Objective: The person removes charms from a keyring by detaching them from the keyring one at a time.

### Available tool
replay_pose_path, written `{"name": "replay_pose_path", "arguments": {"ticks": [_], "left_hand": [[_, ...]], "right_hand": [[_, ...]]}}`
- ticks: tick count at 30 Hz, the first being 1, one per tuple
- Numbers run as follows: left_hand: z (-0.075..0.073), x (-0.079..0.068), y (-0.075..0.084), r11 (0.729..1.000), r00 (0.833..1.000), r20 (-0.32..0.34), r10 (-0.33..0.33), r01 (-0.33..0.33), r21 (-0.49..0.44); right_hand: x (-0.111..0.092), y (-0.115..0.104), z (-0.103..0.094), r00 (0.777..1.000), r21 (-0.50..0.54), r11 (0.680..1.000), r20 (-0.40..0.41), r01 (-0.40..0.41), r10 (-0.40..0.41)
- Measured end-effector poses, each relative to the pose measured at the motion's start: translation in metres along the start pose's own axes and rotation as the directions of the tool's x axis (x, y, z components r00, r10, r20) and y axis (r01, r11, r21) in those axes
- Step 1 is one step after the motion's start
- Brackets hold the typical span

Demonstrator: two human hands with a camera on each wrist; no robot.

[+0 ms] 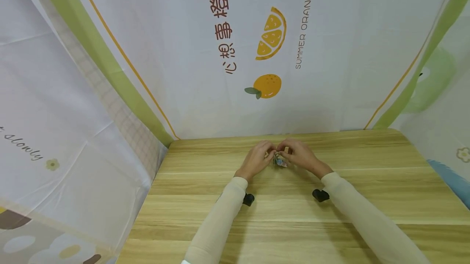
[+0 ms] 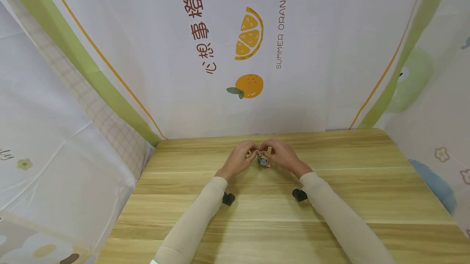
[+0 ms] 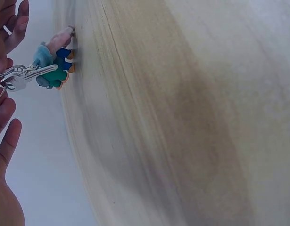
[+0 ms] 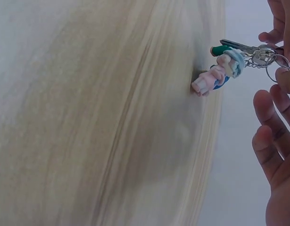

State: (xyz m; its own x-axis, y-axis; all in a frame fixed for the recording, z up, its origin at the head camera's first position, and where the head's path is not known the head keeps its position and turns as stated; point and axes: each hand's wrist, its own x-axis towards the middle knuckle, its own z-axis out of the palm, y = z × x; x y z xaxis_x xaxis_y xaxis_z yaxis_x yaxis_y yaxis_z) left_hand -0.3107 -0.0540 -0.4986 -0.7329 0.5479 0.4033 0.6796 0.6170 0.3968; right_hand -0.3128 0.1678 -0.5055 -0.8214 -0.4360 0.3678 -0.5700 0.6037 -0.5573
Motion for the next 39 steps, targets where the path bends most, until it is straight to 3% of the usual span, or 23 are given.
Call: {"name": "replay_pose_path", "arguments": {"ticks": [25,39], "left_hand": [[-0.0036,-0.0005,0.0015,1.000,1.000,0.001,0.012,-0.012,-0.012],[-0.0046,-0.0004,-0.0008,1.000,1.000,0.002,0.018,-0.018,-0.024]], "right_hand": [[0.0007,-0.0045,0.0019,0.999,-0.009,1.000,-0.040,0.021,-0.021],[-0.0003,-0.0031,0.0034,0.997,0.039,0.997,-0.049,-0.061,0.063]]}}
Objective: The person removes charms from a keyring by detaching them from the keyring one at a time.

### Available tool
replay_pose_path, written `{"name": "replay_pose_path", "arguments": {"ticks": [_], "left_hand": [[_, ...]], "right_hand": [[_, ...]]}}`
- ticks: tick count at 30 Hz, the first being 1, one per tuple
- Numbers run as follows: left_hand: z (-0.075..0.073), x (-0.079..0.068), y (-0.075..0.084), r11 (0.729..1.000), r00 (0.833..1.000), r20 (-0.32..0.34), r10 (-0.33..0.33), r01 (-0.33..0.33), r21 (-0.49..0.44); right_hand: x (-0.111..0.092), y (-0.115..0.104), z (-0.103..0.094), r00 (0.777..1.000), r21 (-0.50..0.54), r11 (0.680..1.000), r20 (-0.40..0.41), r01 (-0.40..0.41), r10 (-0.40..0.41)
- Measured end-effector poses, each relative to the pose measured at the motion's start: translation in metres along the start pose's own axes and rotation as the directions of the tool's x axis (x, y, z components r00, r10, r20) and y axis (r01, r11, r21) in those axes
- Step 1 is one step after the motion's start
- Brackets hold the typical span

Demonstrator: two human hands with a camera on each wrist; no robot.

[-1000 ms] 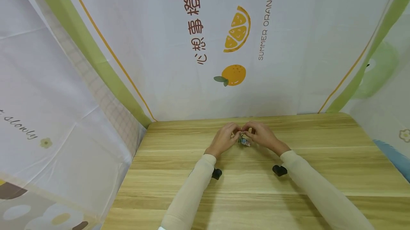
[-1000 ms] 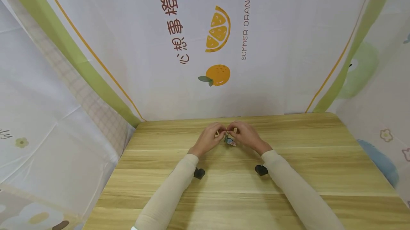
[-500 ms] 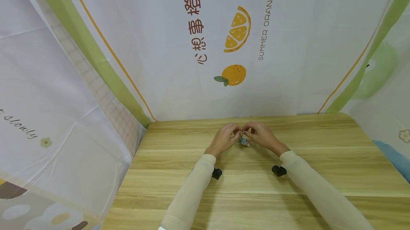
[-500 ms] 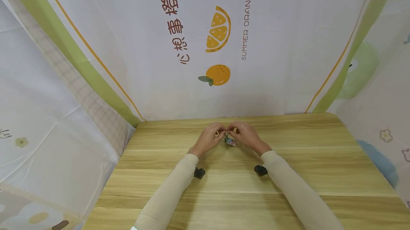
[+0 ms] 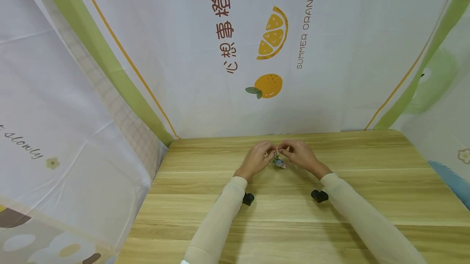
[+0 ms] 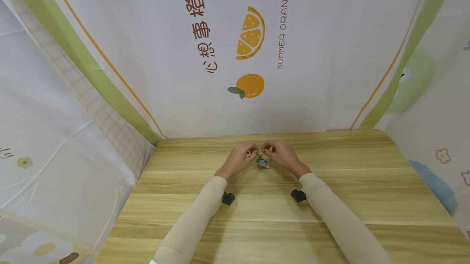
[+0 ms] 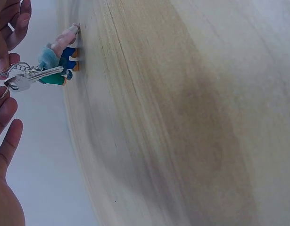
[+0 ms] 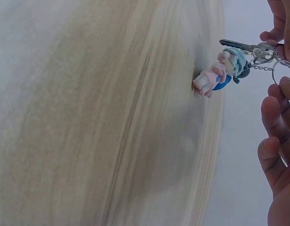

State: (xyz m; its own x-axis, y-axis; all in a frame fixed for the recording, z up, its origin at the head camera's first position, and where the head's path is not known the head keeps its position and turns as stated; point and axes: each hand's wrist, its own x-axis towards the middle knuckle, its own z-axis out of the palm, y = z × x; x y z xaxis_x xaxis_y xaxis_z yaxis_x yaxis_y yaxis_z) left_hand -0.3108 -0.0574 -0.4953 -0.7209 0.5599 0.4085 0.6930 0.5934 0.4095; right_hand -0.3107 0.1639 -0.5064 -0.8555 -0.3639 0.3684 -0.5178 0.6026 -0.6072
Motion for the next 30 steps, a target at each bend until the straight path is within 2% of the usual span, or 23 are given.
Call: {"name": "replay_pose_path", "arguments": {"ticks": [5,12,21,30], "left_hand": [[-0.0002,-0.0002,0.0000,1.000,1.000,0.000,0.003,-0.003,0.013],[-0.0003,-0.0010,-0.0003,1.000,1.000,-0.002,-0.021,0.021,0.017],[0.0003,-0.0001,-0.0010,0.999,1.000,-0.002,-0.029,0.029,0.024],[0.0006,-0.0001,-0.0015,1.000,1.000,-0.012,-0.021,0.021,0.002]], "right_hand": [[0.0006,0.0026,0.0000,1.000,0.013,1.000,-0.005,0.008,-0.008],[0.0011,0.0026,-0.0005,0.999,-0.022,0.999,-0.003,0.032,-0.032],[0.0020,-0.0029,0.0000,0.994,-0.069,0.992,-0.002,0.107,-0.108],[0.0030,-0.0038,0.0017,0.993,-0.087,0.990,-0.017,0.114,-0.116]]}}
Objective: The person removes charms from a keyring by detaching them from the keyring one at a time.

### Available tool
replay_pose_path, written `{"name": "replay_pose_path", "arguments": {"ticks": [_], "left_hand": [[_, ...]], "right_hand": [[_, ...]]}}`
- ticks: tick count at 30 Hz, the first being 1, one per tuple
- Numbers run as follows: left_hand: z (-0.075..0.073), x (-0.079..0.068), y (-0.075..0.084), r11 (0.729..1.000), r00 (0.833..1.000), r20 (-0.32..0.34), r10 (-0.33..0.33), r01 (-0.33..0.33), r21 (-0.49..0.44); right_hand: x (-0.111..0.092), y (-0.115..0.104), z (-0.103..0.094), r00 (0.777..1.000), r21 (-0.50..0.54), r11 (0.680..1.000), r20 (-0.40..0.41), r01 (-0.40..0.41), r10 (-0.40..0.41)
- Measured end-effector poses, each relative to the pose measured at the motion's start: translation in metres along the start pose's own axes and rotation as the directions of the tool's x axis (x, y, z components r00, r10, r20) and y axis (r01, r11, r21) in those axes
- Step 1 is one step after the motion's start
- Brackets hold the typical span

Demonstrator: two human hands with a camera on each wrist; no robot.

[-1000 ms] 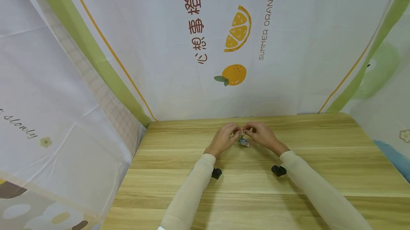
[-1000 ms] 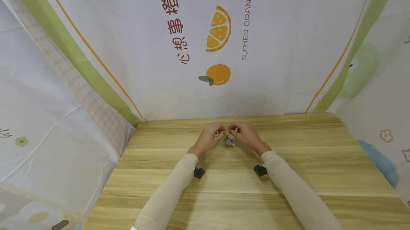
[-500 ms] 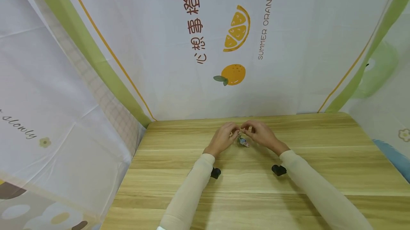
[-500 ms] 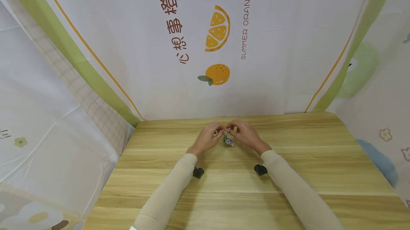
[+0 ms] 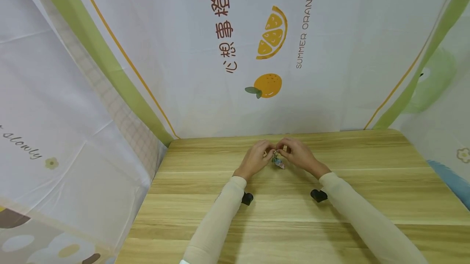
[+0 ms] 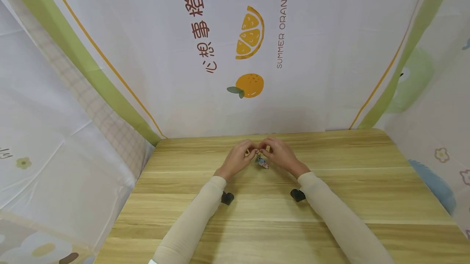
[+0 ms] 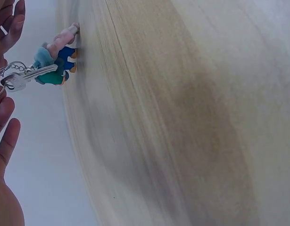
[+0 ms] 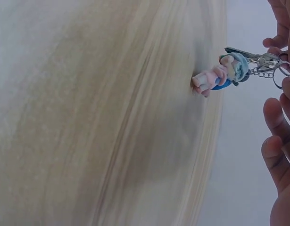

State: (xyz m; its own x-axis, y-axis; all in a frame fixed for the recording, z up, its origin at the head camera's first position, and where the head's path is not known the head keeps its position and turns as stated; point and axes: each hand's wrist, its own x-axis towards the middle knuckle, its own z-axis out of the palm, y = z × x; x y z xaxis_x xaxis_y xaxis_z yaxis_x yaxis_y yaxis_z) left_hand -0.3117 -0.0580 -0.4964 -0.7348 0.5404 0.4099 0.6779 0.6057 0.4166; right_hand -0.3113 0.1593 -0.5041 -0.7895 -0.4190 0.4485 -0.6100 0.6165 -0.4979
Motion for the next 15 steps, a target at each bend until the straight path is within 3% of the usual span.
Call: {"name": "replay_pose_path", "arguments": {"ticks": [15], "left_hand": [[0.0025,-0.0002,-0.0021,1.000,1.000,-0.013,-0.006,0.006,-0.018]], "right_hand": [[-0.0005,-0.0026,0.0032,1.000,0.014,1.000,-0.018,-0.014,0.015]]}}
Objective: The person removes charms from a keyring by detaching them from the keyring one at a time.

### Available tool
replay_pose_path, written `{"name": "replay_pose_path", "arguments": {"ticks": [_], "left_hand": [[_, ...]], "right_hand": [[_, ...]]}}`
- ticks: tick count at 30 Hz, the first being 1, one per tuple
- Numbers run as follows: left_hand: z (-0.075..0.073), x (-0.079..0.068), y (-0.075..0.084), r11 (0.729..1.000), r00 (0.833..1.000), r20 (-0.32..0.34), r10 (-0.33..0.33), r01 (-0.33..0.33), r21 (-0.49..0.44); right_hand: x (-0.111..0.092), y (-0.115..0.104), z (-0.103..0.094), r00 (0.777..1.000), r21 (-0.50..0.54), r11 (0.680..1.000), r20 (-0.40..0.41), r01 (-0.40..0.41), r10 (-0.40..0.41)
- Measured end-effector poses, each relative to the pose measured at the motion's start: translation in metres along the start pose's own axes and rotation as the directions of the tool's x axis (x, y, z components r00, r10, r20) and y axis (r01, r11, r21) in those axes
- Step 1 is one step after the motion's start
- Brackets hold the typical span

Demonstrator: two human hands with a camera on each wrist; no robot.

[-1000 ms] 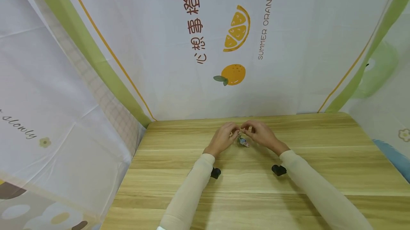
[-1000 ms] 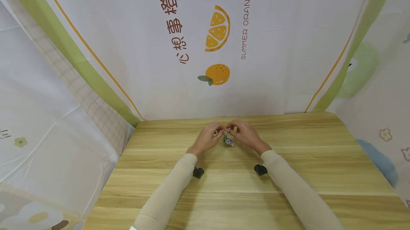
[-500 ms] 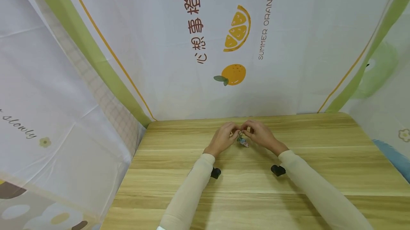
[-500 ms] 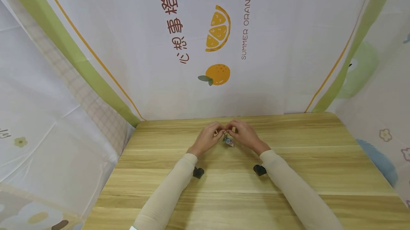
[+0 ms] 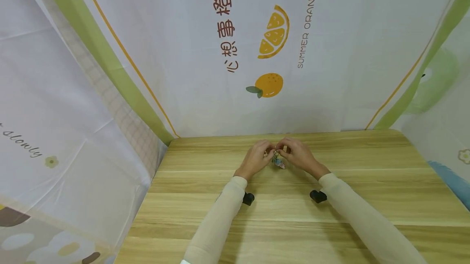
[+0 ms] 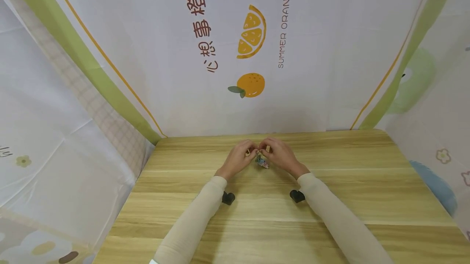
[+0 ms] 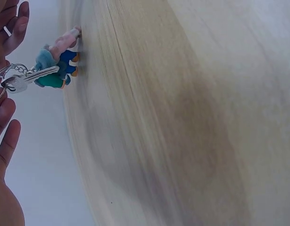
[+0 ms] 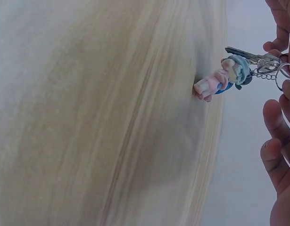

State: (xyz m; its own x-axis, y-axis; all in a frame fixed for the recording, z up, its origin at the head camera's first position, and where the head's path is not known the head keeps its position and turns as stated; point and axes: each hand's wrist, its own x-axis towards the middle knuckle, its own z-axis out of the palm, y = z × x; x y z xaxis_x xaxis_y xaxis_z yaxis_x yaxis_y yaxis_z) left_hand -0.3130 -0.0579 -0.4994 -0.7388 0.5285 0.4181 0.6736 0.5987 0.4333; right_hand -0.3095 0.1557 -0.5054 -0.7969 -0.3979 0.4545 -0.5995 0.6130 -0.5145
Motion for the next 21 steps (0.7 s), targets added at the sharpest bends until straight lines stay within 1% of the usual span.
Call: {"name": "replay_pose_path", "arguments": {"ticks": [5,8,11,16,21], "left_hand": [[-0.0015,-0.0011,0.0010,1.000,1.000,0.002,0.004,-0.004,-0.022],[-0.0016,-0.0015,0.0008,1.000,1.000,0.005,0.004,-0.004,-0.021],[-0.0017,-0.0017,0.0004,1.000,1.000,0.005,0.004,-0.003,-0.021],[-0.0024,-0.0028,0.0003,1.000,1.000,-0.002,0.004,-0.004,-0.019],[-0.0037,-0.0036,0.0004,1.000,1.000,-0.016,0.007,-0.007,-0.013]], "right_hand": [[-0.0022,0.0011,0.0002,0.999,0.033,0.998,-0.001,-0.051,0.051],[-0.0028,0.0014,-0.0004,0.996,0.055,0.995,-0.005,-0.087,0.088],[-0.0027,0.0017,-0.0007,0.994,0.067,0.992,-0.008,-0.106,0.106],[-0.0019,0.0026,-0.0010,0.995,0.073,0.992,-0.001,-0.104,0.105],[-0.0006,0.0031,-0.0020,0.996,0.079,0.993,0.004,-0.085,0.085]]}}
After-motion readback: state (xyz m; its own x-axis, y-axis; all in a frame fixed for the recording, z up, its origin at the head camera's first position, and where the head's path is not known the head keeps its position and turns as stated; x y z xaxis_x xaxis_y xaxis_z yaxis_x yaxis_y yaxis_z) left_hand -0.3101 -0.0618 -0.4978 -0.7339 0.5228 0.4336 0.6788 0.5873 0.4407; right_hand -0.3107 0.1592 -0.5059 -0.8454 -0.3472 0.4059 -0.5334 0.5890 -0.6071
